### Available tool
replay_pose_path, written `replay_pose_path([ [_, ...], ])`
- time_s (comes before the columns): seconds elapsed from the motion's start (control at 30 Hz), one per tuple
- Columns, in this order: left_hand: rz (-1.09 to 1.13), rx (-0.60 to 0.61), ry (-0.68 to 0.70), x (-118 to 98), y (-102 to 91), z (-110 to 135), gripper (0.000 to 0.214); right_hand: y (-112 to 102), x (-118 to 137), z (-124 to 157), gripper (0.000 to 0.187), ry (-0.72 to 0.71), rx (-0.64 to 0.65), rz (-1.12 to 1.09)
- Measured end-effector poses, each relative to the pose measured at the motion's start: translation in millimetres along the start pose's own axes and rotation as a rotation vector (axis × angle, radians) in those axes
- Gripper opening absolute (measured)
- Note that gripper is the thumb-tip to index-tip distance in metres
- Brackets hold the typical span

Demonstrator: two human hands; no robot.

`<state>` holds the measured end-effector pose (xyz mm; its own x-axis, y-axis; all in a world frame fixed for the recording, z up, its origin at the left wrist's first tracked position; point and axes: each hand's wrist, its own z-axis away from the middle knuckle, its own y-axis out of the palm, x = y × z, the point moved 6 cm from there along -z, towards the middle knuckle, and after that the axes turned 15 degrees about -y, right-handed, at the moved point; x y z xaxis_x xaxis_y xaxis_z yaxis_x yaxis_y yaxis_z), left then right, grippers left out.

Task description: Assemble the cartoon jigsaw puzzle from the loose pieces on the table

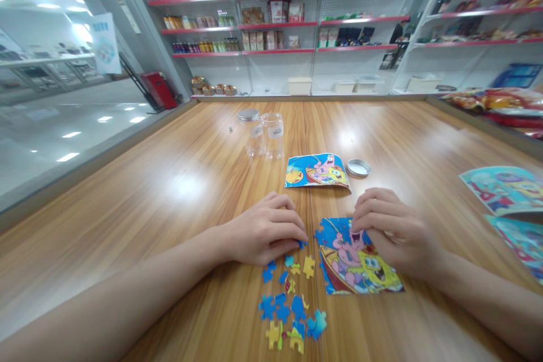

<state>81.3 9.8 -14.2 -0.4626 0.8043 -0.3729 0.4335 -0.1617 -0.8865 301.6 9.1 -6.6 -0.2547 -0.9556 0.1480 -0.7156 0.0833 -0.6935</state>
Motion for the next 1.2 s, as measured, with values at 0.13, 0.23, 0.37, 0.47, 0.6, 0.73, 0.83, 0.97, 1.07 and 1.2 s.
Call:
replay_pose_path([
  [0.13, -0.008, -0.006, 0.020, 0.9, 1.5, 1.5, 0.026, 0.6, -0.3, -1.0, 0.026, -0.003, 0.005, -0.010],
  [0.23, -0.010, -0.032, 0.029, -0.6, 0.0, 2.1, 0.032, 2.4, 1.5, -3.0, 0.027, -0.015, 0.032, -0.035],
  [0.37, -0.011, -0.063, -0.052, -0.1, -5.2, -0.2, 0.026, 3.6, 5.8, -4.9, 0.027, -0.044, 0.052, -0.054],
  [0.47, -0.016, -0.056, -0.089, 0.3, -7.0, -1.6, 0.023, 4.4, 9.4, -5.5, 0.028, -0.072, 0.069, -0.058],
  [0.6, -0.014, -0.056, -0.081, 0.4, -6.4, -1.7, 0.019, 6.3, 13.5, -7.1, 0.031, -0.093, 0.101, -0.080],
  [0.73, -0.005, -0.047, -0.070, 0.2, -5.5, -1.9, 0.017, 6.6, 15.4, -9.4, 0.030, -0.104, 0.090, -0.095],
  [0.83, 0.002, -0.021, -0.068, 0.2, -5.1, -2.6, 0.016, 7.0, 15.4, -9.9, 0.028, -0.110, 0.080, -0.105],
  [0.97, 0.014, 0.006, -0.062, 0.3, -3.9, -2.6, 0.015, 7.7, 14.1, -8.6, 0.027, -0.104, 0.073, -0.117],
  [1.07, 0.018, -0.010, -0.041, -0.6, -2.3, -1.3, 0.011, 8.2, 13.4, -7.5, 0.027, -0.098, 0.074, -0.124],
  [1.2, 0.015, -0.086, 0.013, -3.5, -2.4, 1.4, 0.007, 7.1, 13.9, -7.2, 0.027, -0.100, 0.066, -0.130],
])
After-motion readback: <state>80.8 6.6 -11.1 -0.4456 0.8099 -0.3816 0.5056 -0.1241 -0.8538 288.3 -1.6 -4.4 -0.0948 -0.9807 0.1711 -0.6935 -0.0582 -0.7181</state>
